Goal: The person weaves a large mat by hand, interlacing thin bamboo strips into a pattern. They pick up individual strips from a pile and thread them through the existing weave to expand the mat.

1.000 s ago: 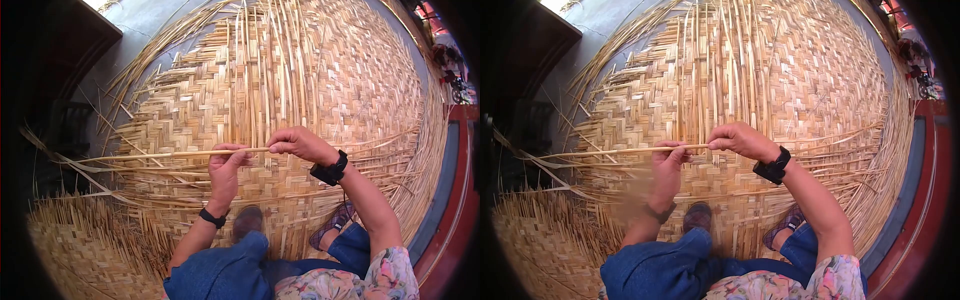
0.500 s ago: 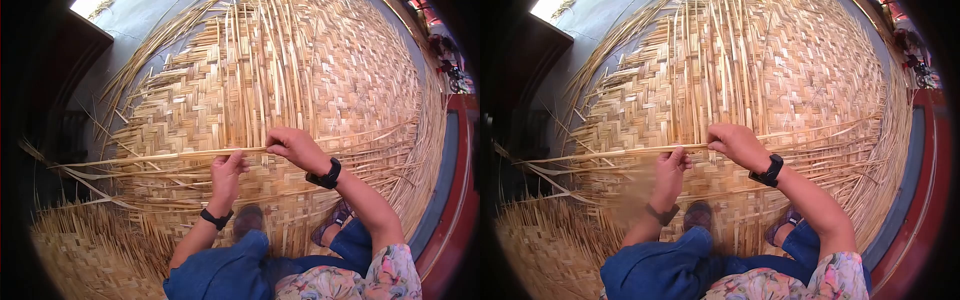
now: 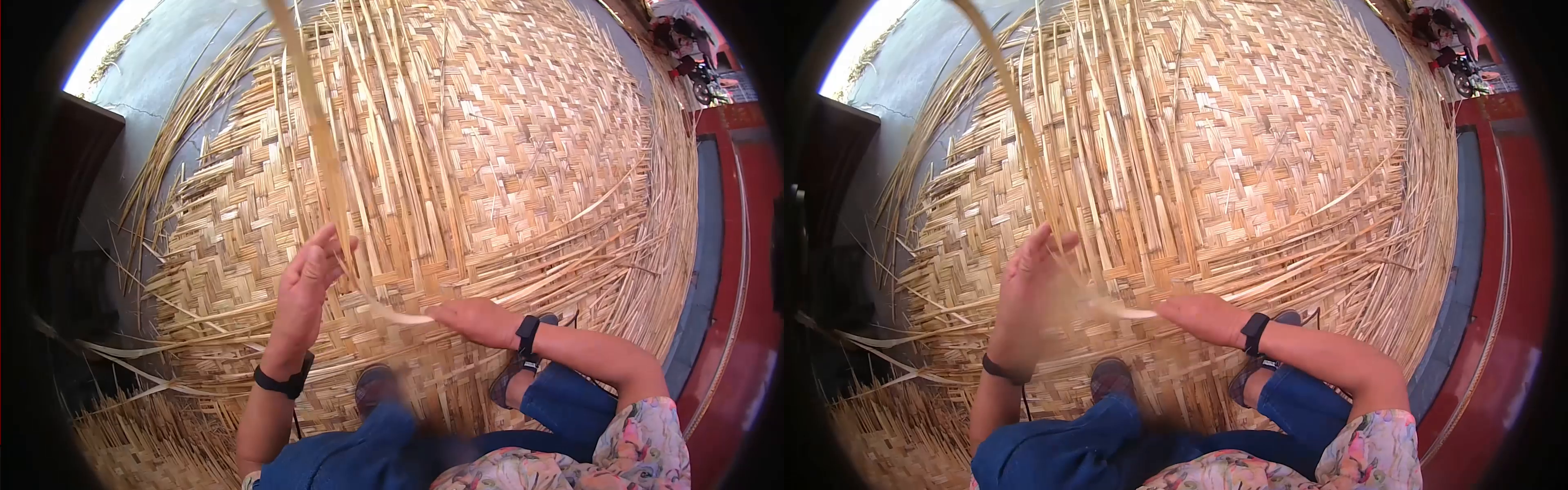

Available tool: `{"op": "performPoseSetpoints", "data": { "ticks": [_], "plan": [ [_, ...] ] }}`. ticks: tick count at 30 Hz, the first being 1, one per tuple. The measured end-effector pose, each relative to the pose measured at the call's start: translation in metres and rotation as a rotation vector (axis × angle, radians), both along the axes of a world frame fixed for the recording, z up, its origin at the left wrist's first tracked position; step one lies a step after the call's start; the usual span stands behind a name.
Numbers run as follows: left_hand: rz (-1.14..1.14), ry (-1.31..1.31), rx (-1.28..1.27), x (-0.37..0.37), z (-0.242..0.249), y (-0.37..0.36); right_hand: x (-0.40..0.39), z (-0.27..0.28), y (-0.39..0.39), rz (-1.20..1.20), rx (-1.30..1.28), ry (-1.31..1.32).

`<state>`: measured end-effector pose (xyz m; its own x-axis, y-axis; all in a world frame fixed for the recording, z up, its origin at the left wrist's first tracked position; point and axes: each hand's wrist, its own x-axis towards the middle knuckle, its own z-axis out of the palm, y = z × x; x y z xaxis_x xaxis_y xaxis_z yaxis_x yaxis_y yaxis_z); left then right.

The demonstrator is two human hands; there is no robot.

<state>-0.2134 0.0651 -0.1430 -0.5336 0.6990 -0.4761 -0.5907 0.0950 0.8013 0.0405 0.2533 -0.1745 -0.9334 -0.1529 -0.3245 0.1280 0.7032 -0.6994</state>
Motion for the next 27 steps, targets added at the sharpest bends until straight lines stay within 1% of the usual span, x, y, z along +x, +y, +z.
{"op": "performPoseSetpoints", "data": {
  "ticks": [1,3,4,5,6,8,9,10,11,12,14,15,17,18,20,21,24,27],
  "plan": [
    [0.248,-0.096,0.101,-0.011,-0.016,0.003,-0.001,-0.011,0.023,-0.199,-0.08,0.08],
    [0.016,0.21,-0.064,-0.026,-0.027,0.007,-0.011,-0.031,0.073,-0.806,-0.344,0.162],
    [-0.101,0.355,-0.153,-0.029,-0.032,0.009,-0.021,-0.031,0.101,-1.09,-0.592,0.241],
    [-0.211,0.369,-0.124,-0.031,-0.039,0.023,-0.027,-0.032,0.122,-1.427,-0.77,0.336],
    [-0.281,0.335,-0.169,-0.033,-0.045,0.037,-0.03,-0.038,0.138,-1.664,-0.878,0.46],
    [-0.42,0.262,-0.253,-0.032,-0.057,0.064,-0.027,-0.053,0.155,-1.817,-1.106,0.573],
    [-0.405,0.387,-0.323,-0.03,-0.063,0.079,-0.026,-0.058,0.149,-1.822,-1.082,0.512],
    [-0.469,0.565,-0.427,-0.034,-0.067,0.09,-0.034,-0.049,0.132,-1.822,-1.057,0.45],
    [-0.534,0.74,-0.535,-0.037,-0.069,0.098,-0.038,-0.045,0.117,-1.767,-1.016,0.342],
    [-0.602,0.911,-0.645,-0.039,-0.073,0.105,-0.043,-0.042,0.105,-1.645,-0.966,0.293],
    [-0.59,1.103,-0.753,-0.034,-0.083,0.123,-0.051,-0.039,0.084,-1.408,-0.875,0.188],
    [-0.592,1.201,-0.805,-0.031,-0.087,0.126,-0.055,-0.043,0.079,-1.263,-0.69,0.152],
    [-0.492,0.897,-0.752,-0.033,-0.087,0.126,-0.071,-0.052,0.08,-0.95,-0.331,0.112],
    [-0.441,0.747,-0.72,-0.034,-0.085,0.126,-0.078,-0.055,0.081,-0.857,-0.206,0.143],
    [-0.217,0.457,-0.441,-0.025,-0.08,0.116,-0.091,-0.058,0.086,-0.667,0.051,0.193],
    [-0.099,0.309,-0.298,-0.019,-0.078,0.109,-0.099,-0.059,0.086,-0.71,0.039,0.192],
    [-0.277,0.33,-0.38,-0.015,-0.075,0.094,-0.116,-0.061,0.087,-0.852,-0.125,0.126],
    [-0.467,0.038,-0.476,-0.026,-0.061,0.095,-0.122,-0.052,0.094,-0.98,-0.104,0.236]
  ]
}}
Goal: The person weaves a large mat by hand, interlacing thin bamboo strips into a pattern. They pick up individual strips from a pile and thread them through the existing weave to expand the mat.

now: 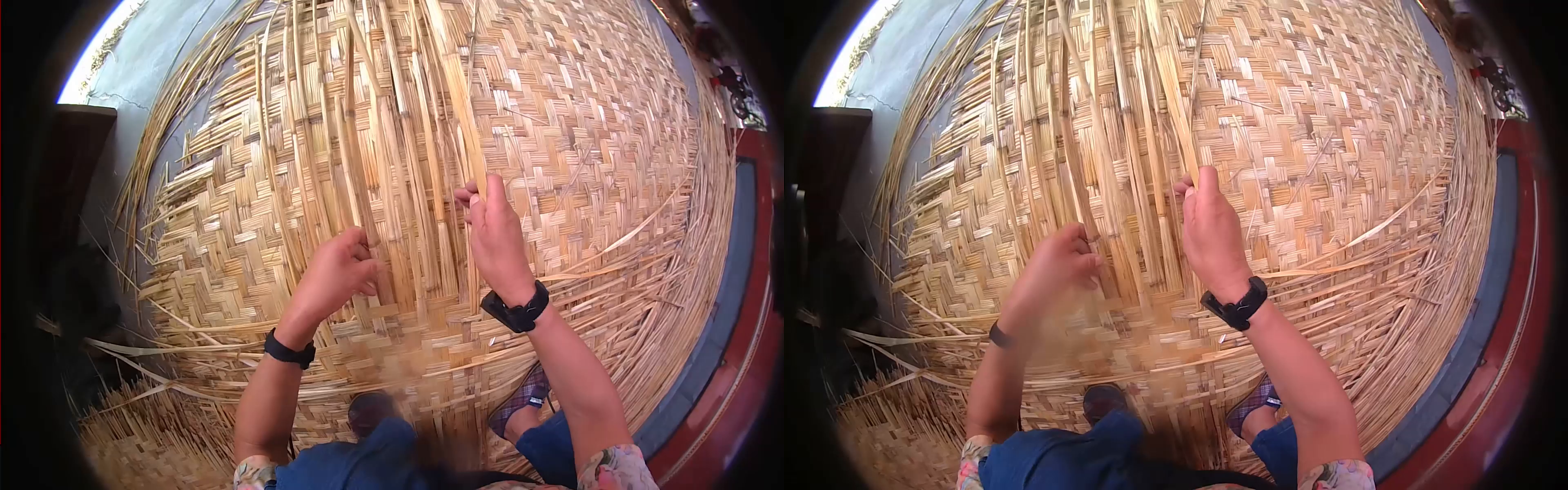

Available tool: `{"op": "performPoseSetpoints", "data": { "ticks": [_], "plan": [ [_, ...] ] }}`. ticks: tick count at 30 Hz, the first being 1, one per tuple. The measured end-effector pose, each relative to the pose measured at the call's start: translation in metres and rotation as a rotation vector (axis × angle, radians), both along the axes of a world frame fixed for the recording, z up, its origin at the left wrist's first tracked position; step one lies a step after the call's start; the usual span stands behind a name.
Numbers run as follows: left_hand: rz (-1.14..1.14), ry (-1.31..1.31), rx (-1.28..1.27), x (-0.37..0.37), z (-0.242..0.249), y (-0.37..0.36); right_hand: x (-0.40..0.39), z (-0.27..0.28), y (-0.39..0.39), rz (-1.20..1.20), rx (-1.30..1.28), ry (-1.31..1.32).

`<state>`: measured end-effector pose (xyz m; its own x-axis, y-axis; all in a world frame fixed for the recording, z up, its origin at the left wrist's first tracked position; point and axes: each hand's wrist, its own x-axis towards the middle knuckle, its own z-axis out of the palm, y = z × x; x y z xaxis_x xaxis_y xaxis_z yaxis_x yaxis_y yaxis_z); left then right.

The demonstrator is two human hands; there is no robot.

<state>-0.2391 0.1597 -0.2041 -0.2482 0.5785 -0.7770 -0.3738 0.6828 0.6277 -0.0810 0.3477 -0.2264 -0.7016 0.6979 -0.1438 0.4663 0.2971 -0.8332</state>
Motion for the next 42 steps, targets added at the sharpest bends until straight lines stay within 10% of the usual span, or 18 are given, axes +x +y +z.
{"op": "performPoseSetpoints", "data": {
  "ticks": [7,13,16,20,23,29,35,42],
  "plan": [
    [0.204,0.321,0.146,0.032,-0.008,0.003,-0.004,0.007,0.011,-0.062,-0.448,-0.058],
    [0.261,-0.063,0.165,0.008,-0.004,0.025,-0.005,0.018,0.013,0.048,-0.571,-0.292],
    [0.774,-0.203,0.431,0.022,0.004,0.03,-0.004,0.016,0.022,0.061,-0.624,-0.212],
    [0.283,-0.775,0.969,-0.002,-0.01,0.022,0.001,0.005,0.016,-0.006,-0.702,-0.118],
    [0.27,-0.586,0.466,-0.007,-0.007,0.032,0.009,0.009,0.016,-0.049,-0.761,-0.025],
    [0.467,-0.519,0.477,0.004,-0.002,0.04,0.0,0.002,0.034,0.678,-0.3,0.052],
    [0.238,1.278,0.582,0.003,-0.001,-0.027,-0.014,0.048,0.041,0.581,-0.002,-0.246],
    [0.693,0.549,0.46,0.007,0.018,-0.041,-0.01,0.053,0.045,0.666,0.119,-0.243]
  ]
}}
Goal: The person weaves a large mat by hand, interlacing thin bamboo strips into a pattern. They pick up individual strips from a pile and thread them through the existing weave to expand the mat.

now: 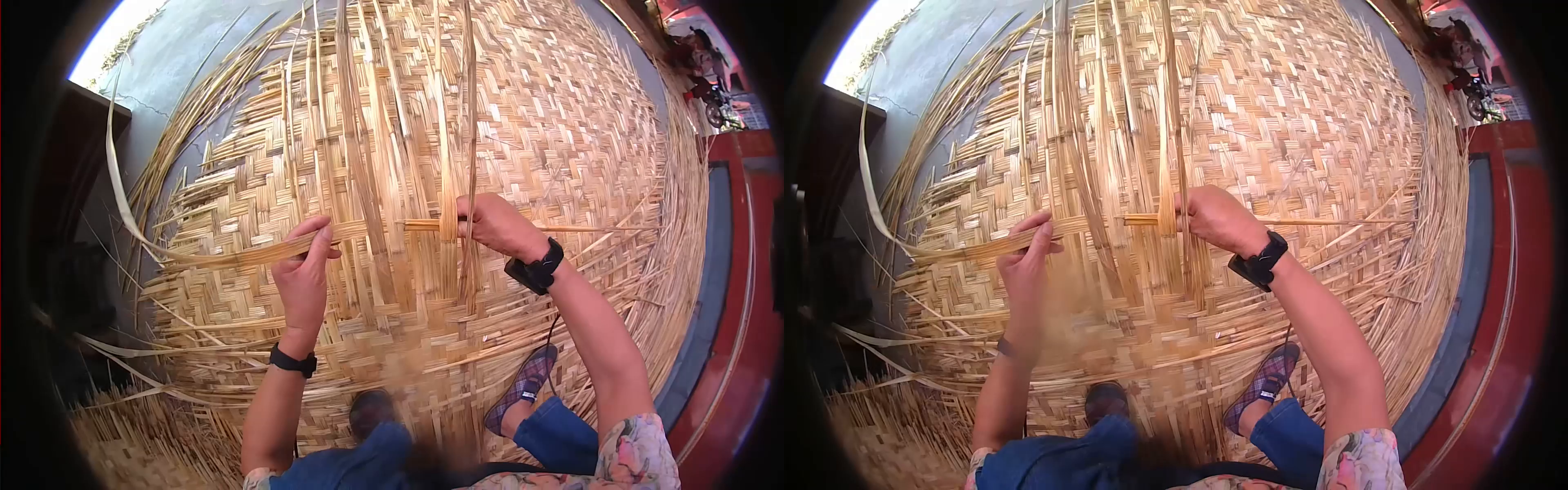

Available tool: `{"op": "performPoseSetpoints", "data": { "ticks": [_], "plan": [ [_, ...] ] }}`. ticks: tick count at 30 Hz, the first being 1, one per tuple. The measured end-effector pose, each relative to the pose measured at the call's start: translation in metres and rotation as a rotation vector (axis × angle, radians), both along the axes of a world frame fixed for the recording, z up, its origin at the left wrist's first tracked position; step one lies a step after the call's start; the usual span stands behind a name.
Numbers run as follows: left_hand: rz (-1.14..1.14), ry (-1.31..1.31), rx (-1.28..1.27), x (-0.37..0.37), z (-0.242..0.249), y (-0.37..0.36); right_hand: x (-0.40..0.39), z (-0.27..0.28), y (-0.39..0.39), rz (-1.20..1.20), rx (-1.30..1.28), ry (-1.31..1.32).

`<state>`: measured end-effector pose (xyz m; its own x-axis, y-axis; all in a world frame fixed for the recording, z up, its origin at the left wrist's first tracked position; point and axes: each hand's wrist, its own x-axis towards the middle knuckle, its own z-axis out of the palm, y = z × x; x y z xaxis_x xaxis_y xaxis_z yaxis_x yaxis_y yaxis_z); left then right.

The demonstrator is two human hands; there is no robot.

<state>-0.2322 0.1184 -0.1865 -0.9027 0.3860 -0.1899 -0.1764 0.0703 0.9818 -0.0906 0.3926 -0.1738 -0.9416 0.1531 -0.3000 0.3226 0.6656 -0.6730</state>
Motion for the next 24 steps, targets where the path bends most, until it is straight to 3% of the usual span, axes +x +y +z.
{"op": "performPoseSetpoints", "data": {
  "ticks": [4,6,7,8,9,11,12,15,16,18,19,22,23,24],
  "plan": [
    [-0.027,0.094,-0.088,0.006,0.003,-0.021,-0.001,0.032,-0.002,-0.111,-0.119,-0.315],
    [-0.048,0.298,-0.16,0.018,-0.008,-0.041,0.016,0.025,0.016,-0.031,0.01,-0.315],
    [-0.167,0.413,-0.242,0.033,-0.013,-0.051,0.028,0.025,0.017,-0.04,0.019,-0.341],
    [-0.277,0.539,-0.313,0.052,-0.017,-0.06,0.04,0.02,0.015,0.094,0.193,-0.343],
    [-0.376,0.665,-0.385,0.068,-0.02,-0.068,0.053,0.013,0.006,0.175,0.217,-0.492],
    [-0.366,0.645,-0.411,0.084,-0.027,-0.081,0.079,-0.014,-0.011,0.25,0.343,-0.396],
    [-0.365,0.641,-0.416,0.088,-0.031,-0.083,0.081,-0.014,-0.007,0.177,0.246,-0.477],
    [-0.148,-0.313,-0.208,0.079,-0.046,-0.093,0.089,-0.026,0.003,0.148,0.092,-0.438],
    [-0.138,-0.255,-0.077,0.08,-0.029,-0.092,0.098,-0.04,0.008,0.146,0.11,-0.361],
    [-0.12,-0.243,-0.067,0.074,-0.081,-0.11,0.106,-0.052,0.01,0.046,0.002,-0.278],
    [0.0,-0.464,0.055,0.075,-0.05,-0.095,0.106,-0.061,0.013,0.037,-0.016,-0.345],
    [0.001,-0.492,0.2,0.078,-0.067,-0.095,0.118,-0.057,0.001,-0.053,0.033,-0.192],
    [0.024,-0.451,0.171,0.085,-0.055,-0.089,0.118,-0.054,-0.002,-0.067,0.049,-0.191],
    [0.018,-0.609,0.134,0.09,-0.012,-0.08,0.121,-0.045,-0.006,-0.11,0.008,-0.169]
  ]
}}
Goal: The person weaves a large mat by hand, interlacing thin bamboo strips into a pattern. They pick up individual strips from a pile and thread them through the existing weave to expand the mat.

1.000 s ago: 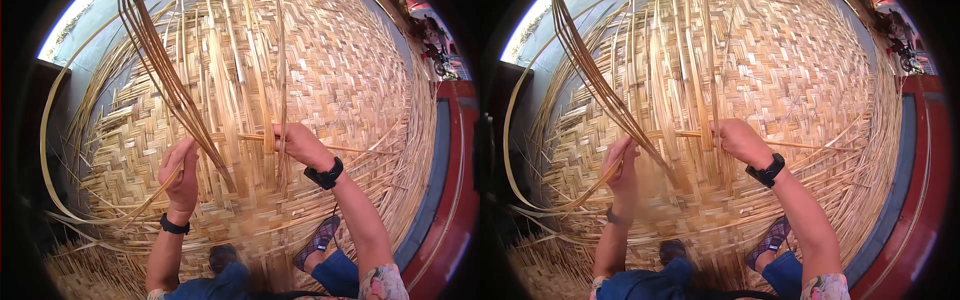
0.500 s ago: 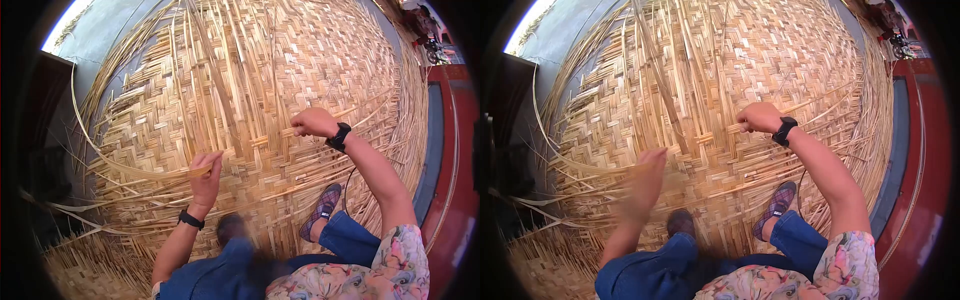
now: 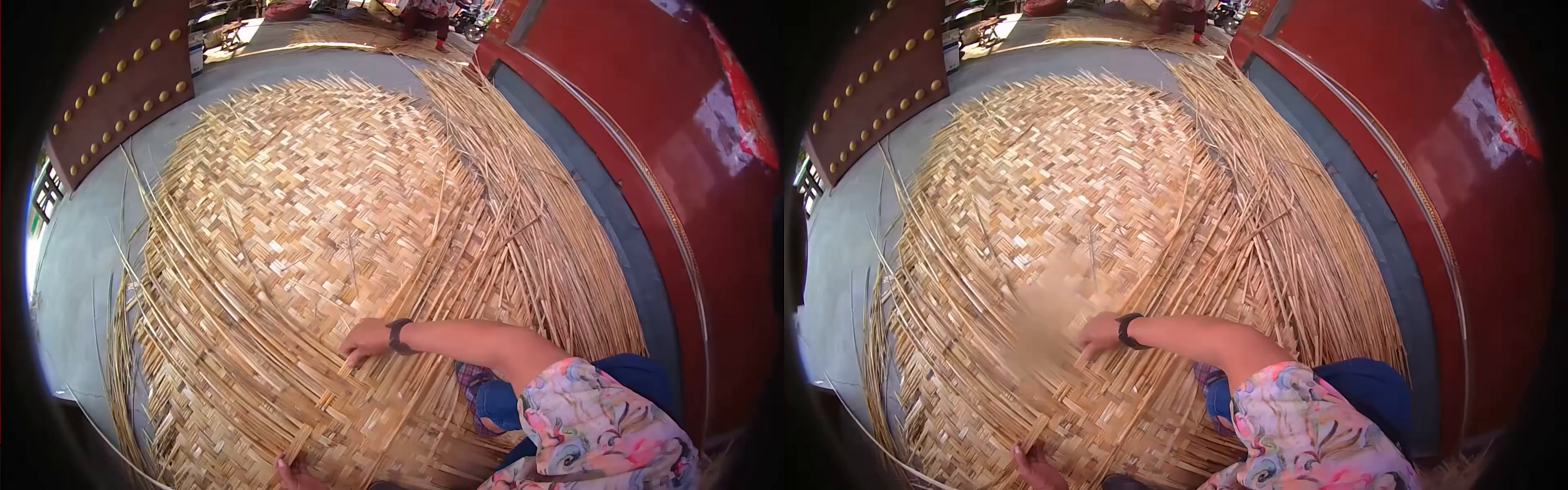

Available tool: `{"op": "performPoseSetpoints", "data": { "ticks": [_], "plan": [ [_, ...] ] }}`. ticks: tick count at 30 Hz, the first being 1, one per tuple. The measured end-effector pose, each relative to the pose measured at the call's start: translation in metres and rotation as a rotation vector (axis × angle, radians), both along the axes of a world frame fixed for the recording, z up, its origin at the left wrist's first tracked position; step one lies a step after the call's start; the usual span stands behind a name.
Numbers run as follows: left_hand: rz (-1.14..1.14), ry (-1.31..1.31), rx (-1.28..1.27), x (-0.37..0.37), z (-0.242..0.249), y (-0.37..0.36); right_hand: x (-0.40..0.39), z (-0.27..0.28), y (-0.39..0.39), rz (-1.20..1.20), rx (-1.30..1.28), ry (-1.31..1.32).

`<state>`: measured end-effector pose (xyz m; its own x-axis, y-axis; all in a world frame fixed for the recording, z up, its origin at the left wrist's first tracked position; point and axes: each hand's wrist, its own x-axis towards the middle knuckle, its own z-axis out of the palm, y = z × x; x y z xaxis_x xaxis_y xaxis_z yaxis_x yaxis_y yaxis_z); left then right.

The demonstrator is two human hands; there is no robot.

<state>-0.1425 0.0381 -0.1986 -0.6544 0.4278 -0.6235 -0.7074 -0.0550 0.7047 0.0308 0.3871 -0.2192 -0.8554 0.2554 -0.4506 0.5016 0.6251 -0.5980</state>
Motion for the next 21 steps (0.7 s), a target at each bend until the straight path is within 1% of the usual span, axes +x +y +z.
{"op": "performPoseSetpoints", "data": {
  "ticks": [3,7,8,10,11,13,15,16,17,18,19,21],
  "plan": [
    [-0.006,0.01,0.026,0.005,0.0,-0.001,0.015,-0.012,0.014,0.009,0.081,0.119],
    [-0.064,0.086,-0.069,0.009,-0.005,0.002,0.036,-0.02,0.043,-0.037,-0.03,0.058],
    [-0.078,0.07,-0.106,0.011,-0.003,0.006,0.037,-0.02,0.044,0.015,0.053,0.1],
    [-0.101,0.04,-0.19,0.012,0.006,0.008,0.038,-0.021,0.048,0.002,0.045,0.109],
    [-0.115,-0.001,-0.206,0.01,0.001,0.005,0.038,-0.024,0.044,0.0,0.03,0.114],
    [-0.119,-0.082,-0.254,0.004,-0.026,-0.008,0.037,-0.023,0.05,0.045,0.042,0.141],
    [-0.011,0.311,-0.11,0.011,-0.046,-0.001,0.036,-0.029,0.056,0.083,-0.002,0.116],
    [-0.007,0.274,-0.072,0.008,-0.056,-0.008,0.028,-0.011,0.054,0.04,-0.045,-0.029],
    [-0.071,0.332,-0.09,0.005,-0.058,-0.01,0.018,0.006,0.048,0.06,-0.042,-0.084],
    [-0.118,0.361,-0.135,0.002,-0.092,-0.03,0.006,0.012,0.039,0.049,-0.056,-0.16],
    [-0.094,0.413,-0.188,0.004,-0.079,-0.024,-0.002,0.014,0.03,0.099,-0.03,-0.097],
    [-0.044,0.511,-0.303,0.007,-0.053,-0.007,-0.022,0.026,0.003,0.092,-0.055,-0.056]
  ]
}}
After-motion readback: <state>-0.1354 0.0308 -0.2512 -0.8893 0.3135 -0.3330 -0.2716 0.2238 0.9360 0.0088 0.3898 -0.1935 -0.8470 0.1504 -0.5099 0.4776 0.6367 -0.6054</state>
